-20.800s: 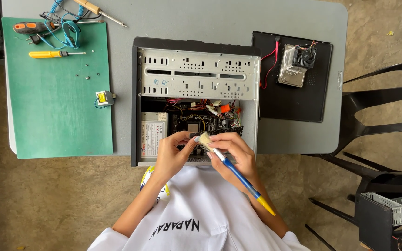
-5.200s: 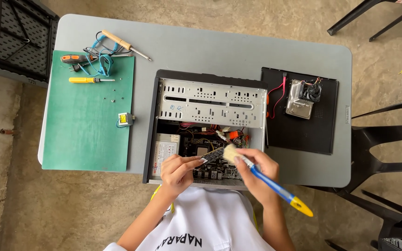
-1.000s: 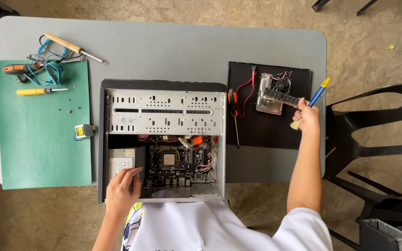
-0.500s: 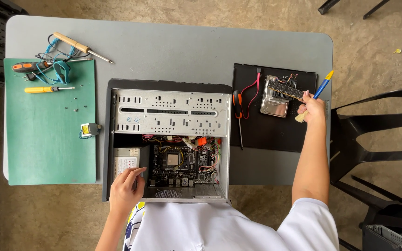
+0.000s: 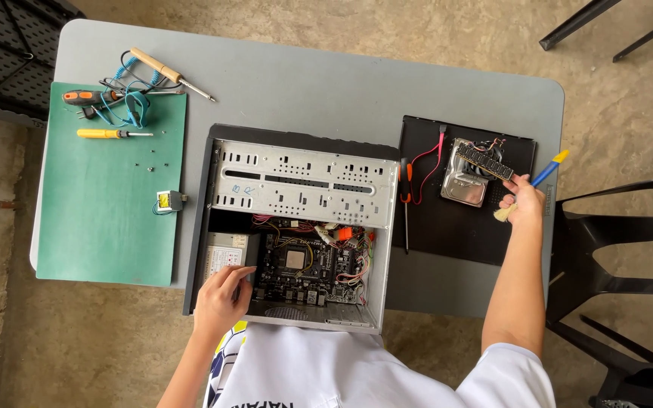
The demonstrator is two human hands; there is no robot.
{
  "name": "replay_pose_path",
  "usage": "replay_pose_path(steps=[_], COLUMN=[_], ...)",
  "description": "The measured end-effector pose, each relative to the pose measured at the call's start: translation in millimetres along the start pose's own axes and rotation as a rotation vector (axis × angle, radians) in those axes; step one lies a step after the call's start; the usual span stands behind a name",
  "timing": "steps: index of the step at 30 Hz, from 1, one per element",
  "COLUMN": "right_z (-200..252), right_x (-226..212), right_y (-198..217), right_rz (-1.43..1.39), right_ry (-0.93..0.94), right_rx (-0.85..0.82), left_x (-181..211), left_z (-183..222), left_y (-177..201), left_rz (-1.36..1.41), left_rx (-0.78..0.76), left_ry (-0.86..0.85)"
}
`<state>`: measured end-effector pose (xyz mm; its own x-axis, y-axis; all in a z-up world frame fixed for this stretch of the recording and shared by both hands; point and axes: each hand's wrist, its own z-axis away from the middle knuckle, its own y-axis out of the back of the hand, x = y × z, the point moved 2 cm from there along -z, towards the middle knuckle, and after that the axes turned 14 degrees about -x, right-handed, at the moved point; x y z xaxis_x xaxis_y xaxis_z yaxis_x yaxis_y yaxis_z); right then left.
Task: Removing a RAM module from a computer motherboard, cleaning it with a brush, and then removing the power supply unit from the case.
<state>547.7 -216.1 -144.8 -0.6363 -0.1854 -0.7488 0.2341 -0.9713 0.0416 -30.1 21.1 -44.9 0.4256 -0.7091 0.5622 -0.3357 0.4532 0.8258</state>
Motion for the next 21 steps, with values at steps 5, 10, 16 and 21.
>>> replay_pose_path(steps=[5, 10, 16, 21], right_z=[12, 32, 34, -36], right_x=[-2, -11, -6, 13], right_y=[7, 2, 6, 65], right_rz=[-0.124, -0.248, -0.255, 0.234], right_ry=[0.140, 0.316, 0.458, 0.455], right_rx=[0.271, 0.387, 0.430, 0.772], left_x=[2, 0, -1, -2], left_z=[-1, -2, -1, 1], left_y=[3, 2, 2, 3], left_rz=[0.023, 0.034, 0.034, 0.050], left_rx=[-0.001, -0.008, -0.015, -0.006], left_ry=[-0.007, -0.026, -0.032, -0.046])
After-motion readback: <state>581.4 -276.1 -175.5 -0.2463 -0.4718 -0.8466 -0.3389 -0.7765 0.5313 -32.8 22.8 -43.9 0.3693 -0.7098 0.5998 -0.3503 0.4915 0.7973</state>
